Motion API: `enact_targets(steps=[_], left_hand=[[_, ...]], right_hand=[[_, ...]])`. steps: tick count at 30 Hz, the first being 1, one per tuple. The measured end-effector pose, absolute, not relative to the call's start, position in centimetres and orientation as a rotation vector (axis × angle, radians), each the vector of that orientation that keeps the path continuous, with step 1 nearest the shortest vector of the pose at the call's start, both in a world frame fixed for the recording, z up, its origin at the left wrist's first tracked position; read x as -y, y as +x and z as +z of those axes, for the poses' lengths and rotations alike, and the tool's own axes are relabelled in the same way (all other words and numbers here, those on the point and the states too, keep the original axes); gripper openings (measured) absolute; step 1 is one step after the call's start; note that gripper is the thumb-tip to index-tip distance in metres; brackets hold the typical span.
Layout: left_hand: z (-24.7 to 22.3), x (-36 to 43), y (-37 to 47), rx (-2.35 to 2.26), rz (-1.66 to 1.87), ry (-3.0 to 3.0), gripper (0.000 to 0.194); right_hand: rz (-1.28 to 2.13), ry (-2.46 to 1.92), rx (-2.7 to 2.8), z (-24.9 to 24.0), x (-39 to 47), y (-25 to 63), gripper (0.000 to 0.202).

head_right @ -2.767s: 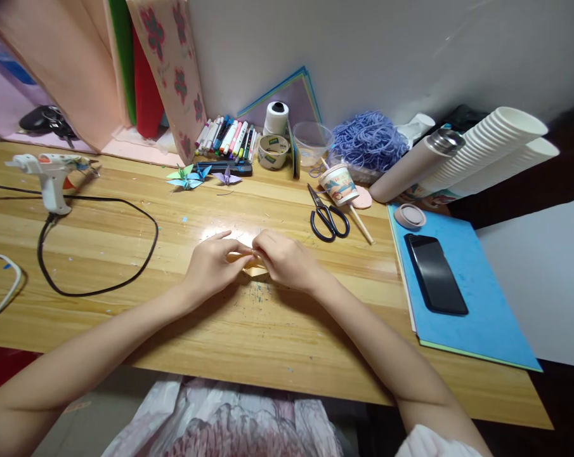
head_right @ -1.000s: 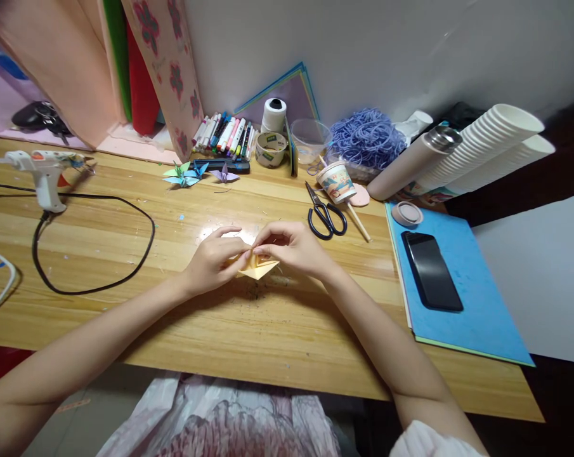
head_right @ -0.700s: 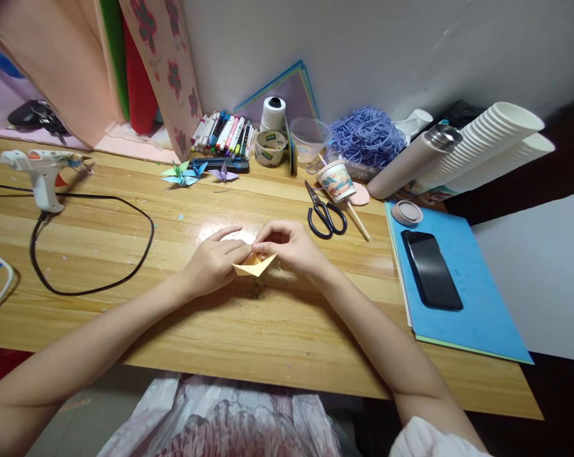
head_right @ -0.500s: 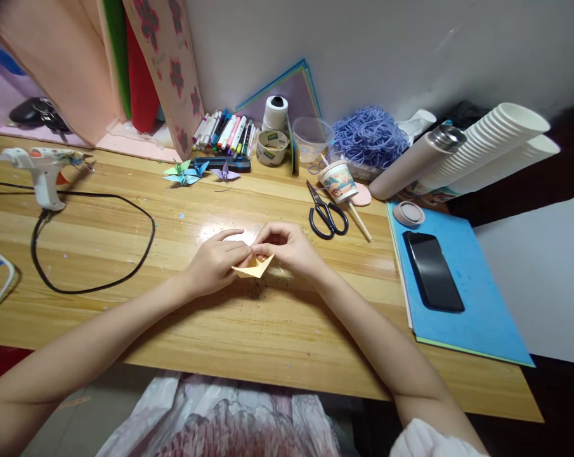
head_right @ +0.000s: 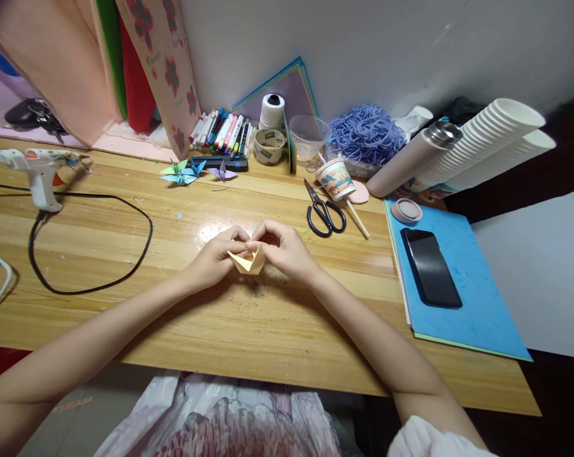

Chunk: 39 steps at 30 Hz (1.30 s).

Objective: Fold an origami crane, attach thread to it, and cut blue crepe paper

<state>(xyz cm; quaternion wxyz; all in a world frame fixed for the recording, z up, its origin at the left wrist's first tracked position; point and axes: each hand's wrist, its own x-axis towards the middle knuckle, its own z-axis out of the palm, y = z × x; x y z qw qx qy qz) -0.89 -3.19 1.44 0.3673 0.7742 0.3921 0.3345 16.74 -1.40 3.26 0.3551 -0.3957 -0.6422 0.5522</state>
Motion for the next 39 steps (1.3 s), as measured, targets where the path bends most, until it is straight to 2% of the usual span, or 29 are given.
enact_targets(steps=[3, 8, 15, 22, 28, 32, 36, 39], left_hand=[[1.9, 3.1, -1.0, -1.109, 0.949, 1.694, 0.009], [2.3, 2.9, -1.2, -1.104, 0.848, 1.376, 0.015], [2.2, 3.1, -1.1, -1.145, 0.768, 1.363, 0.025], [1.9, 3.1, -0.9, -1.082, 0.785, 1.333, 0.016], [2.1, 3.1, -0.7, -1.09, 0.822, 1.333, 0.011], [2.4, 2.9, -1.2, -1.187, 0.885, 1.72, 0.008], [2.6, 2.8, -1.6, -1.225, 0.99, 2.009, 0.007], [2.5, 2.7, -1.6, -1.224, 1.077, 1.915, 0.01]], right_hand=[[1.41, -1.015, 1.696, 3.1, 1.3, 16.9, 0.018], [1.395, -1.051, 1.68, 3.0, 1.3, 16.8, 0.015], [1.287, -1.05, 1.686, 2.8, 1.9, 16.0, 0.015], [1.07, -1.065, 1.766, 2.0, 2.3, 15.8, 0.014], [1.195, -1.009, 1.731, 2.2, 2.1, 16.0, 0.01], [1.295, -1.015, 1.856, 3.0, 1.3, 16.9, 0.008], [1.047, -0.976, 2.092, 3.9, 1.0, 17.5, 0.004], [0.787, -0.925, 2.184, 4.1, 1.1, 17.5, 0.007]])
